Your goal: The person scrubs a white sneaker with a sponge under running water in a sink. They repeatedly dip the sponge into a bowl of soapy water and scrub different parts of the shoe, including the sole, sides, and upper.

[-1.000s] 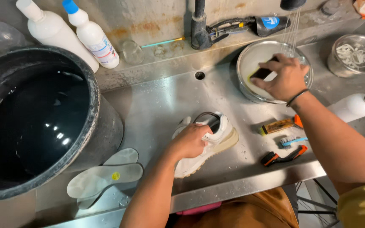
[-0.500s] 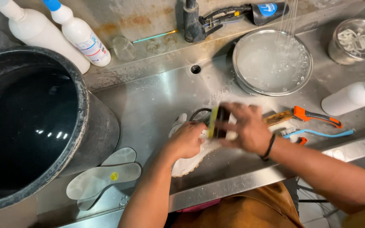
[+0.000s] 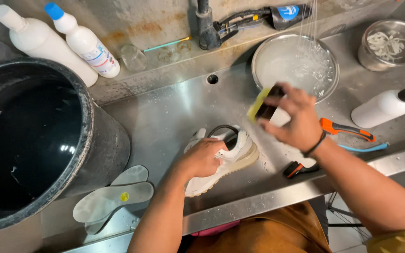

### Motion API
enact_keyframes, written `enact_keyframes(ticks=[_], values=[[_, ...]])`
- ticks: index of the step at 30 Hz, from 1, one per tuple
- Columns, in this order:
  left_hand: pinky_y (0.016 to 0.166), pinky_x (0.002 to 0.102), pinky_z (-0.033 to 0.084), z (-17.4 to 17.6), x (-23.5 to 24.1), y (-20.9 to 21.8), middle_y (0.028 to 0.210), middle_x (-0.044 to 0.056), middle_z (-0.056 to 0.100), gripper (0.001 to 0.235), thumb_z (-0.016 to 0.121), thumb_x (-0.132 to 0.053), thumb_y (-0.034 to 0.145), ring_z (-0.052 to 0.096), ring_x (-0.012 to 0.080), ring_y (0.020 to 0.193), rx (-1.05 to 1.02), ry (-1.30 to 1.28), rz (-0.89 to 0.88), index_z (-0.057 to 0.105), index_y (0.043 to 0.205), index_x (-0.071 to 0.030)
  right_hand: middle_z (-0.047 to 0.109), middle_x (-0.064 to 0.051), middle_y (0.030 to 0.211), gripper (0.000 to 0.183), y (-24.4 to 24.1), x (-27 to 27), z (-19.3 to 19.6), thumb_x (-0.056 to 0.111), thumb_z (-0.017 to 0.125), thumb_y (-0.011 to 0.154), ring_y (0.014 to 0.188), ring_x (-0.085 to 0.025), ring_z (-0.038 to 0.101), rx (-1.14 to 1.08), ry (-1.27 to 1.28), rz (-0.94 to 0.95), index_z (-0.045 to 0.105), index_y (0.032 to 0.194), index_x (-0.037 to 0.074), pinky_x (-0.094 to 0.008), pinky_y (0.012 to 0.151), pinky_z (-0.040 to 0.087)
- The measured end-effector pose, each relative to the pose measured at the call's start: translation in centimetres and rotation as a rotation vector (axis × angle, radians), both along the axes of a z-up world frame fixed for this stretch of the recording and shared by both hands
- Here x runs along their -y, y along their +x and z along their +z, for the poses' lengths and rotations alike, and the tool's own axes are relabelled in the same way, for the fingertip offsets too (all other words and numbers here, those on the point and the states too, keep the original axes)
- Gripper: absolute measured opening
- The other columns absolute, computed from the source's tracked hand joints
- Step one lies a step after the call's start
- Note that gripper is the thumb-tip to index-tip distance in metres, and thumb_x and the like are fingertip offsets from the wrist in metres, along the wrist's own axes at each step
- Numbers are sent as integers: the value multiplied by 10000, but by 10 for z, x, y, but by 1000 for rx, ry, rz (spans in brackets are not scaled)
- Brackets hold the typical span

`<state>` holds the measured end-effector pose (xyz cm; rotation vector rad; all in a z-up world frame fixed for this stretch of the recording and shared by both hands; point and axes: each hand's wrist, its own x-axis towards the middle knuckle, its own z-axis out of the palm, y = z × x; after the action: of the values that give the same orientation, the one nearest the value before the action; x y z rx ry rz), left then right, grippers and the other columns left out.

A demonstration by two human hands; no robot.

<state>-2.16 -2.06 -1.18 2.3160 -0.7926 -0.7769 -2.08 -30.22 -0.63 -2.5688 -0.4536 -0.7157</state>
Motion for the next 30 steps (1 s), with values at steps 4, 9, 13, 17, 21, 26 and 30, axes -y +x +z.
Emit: enact_keyframes(ticks=[4,9,13,17,21,26,30], values=[[1053,459,409,28,7,4,1171,230,639,381,634,-298,831,496,382,1261,41,50,-8,635,1143,-80,565,-93,1337,437,-11,-13,-24,510,717,663,1176,-269,540,129,-215,186,657,1062,343,-456,900,278],[977,412,470,41,18,-17,1096,164,689,411,554,-443,902,585,336,1168,-2,84,155,688,1101,-110,529,-145,1370,460,42,52,-14,499,720,793,1174,-342,497,202,-151,-223,660,1166,237,-465,868,304],[629,428,394,28,48,-20,730,99,559,298,523,-307,920,513,324,694,129,217,210,486,717,-93,519,-155,1357,455,56,84,-30,467,762,752,1114,-386,497,191,-116,-303,688,1121,210,-469,765,296],[713,472,478,5,83,-21,941,145,695,491,564,-553,875,646,376,874,267,441,193,586,1018,-84,602,-72,1117,493,58,91,-45,654,710,701,948,-366,517,-51,-258,-454,753,1048,307,-465,748,290],[659,412,511,-10,120,-26,859,67,707,578,735,-604,785,684,292,832,209,533,361,561,944,-77,578,-63,1181,509,55,88,-35,662,755,730,910,-347,513,160,-254,-403,752,1097,310,-450,716,304],[673,476,488,-6,103,-42,870,144,699,408,615,-466,879,654,365,843,260,481,332,583,948,-65,577,-111,1156,492,47,86,-41,615,753,699,946,-380,519,70,-223,-361,763,1075,299,-476,735,297],[667,506,458,21,70,-42,872,175,693,446,702,-461,825,628,403,816,389,240,285,586,933,-45,542,-155,1370,446,8,36,29,463,749,844,1162,-354,539,63,187,104,670,1194,199,-482,908,296]])
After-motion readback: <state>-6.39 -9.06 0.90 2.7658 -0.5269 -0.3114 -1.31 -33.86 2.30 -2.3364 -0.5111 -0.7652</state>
